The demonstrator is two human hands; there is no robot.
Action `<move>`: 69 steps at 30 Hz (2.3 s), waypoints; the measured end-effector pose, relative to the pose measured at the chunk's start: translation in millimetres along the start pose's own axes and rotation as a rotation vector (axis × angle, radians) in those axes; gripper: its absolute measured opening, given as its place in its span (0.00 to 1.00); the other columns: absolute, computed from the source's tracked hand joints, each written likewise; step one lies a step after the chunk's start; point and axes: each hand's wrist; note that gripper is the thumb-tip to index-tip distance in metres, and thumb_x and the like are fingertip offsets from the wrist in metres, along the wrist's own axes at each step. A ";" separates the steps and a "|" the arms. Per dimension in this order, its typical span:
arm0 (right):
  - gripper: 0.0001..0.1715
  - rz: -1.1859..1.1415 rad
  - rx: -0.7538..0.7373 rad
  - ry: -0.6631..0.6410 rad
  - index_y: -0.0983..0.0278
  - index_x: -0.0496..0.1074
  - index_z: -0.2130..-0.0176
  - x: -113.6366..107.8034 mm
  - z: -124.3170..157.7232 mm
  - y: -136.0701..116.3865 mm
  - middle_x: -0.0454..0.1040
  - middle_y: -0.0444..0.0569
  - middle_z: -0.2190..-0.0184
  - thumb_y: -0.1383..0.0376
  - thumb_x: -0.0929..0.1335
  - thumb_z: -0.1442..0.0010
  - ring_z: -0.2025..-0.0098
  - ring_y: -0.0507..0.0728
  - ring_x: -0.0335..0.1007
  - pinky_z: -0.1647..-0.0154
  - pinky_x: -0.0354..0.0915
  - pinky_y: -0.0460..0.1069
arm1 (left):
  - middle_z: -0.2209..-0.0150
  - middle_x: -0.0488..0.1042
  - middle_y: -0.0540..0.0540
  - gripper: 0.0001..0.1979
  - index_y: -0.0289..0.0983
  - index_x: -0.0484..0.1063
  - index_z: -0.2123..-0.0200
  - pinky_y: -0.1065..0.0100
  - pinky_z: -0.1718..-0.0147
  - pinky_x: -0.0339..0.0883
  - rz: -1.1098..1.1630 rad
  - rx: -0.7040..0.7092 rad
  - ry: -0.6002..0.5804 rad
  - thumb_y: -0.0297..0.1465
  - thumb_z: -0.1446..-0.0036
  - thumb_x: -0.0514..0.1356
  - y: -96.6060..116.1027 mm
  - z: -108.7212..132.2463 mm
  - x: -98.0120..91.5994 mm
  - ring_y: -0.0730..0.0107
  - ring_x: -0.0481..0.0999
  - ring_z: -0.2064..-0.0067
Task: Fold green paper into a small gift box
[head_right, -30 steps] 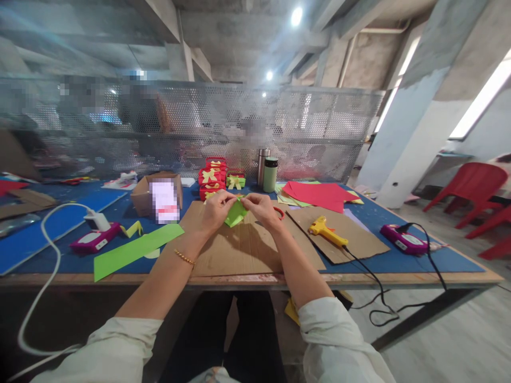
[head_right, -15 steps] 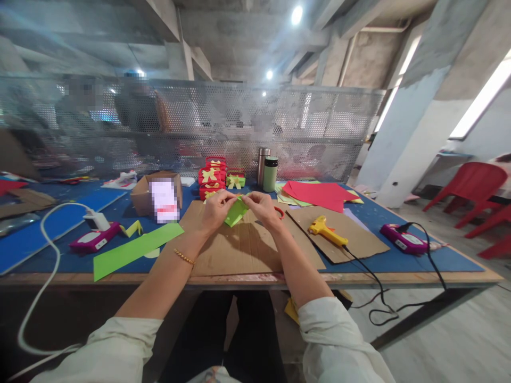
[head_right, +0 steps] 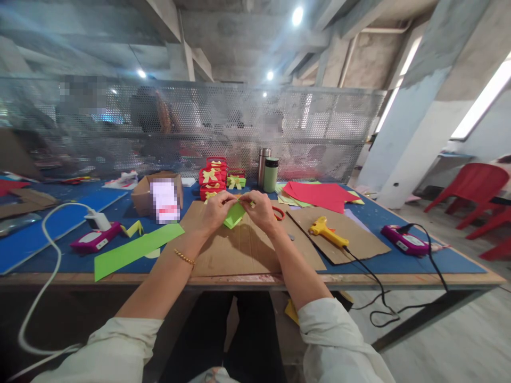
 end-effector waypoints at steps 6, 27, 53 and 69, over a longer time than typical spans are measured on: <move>0.07 -0.097 0.034 0.009 0.60 0.77 0.67 1.6 1.1 -2.4 0.79 0.49 0.68 0.60 0.69 0.42 0.64 0.58 0.73 0.60 0.67 0.52 | 0.66 0.80 0.46 0.08 0.39 0.77 0.69 0.62 0.55 0.72 0.016 0.024 -0.019 0.29 0.36 0.60 2.1 -0.9 -1.6 0.64 0.78 0.61; 0.08 -0.112 0.111 0.013 0.61 0.75 0.69 1.9 0.9 -2.7 0.77 0.48 0.72 0.59 0.70 0.45 0.70 0.55 0.69 0.66 0.65 0.49 | 0.64 0.81 0.44 0.08 0.38 0.81 0.65 0.61 0.55 0.74 0.007 0.046 -0.032 0.32 0.36 0.61 -2.5 0.9 1.4 0.63 0.79 0.60; 0.16 -0.194 0.116 -0.022 0.61 0.73 0.70 -1.9 -2.3 1.4 0.75 0.46 0.72 0.51 0.72 0.43 0.70 0.54 0.66 0.67 0.63 0.50 | 0.64 0.81 0.45 0.08 0.38 0.81 0.67 0.62 0.53 0.72 0.012 0.027 -0.001 0.30 0.36 0.62 3.8 -0.8 -4.3 0.63 0.78 0.60; 0.24 -0.325 0.214 -0.035 0.62 0.72 0.72 1.7 -2.2 6.4 0.72 0.44 0.75 0.45 0.74 0.47 0.72 0.52 0.63 0.70 0.61 0.48 | 0.65 0.80 0.45 0.08 0.38 0.81 0.67 0.63 0.55 0.71 0.040 0.056 0.020 0.30 0.37 0.62 0.6 -2.0 -4.0 0.64 0.77 0.62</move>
Point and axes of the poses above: each hand's wrist, its own z-axis away from the middle knuckle, its own x-axis out of the palm, y = z × x
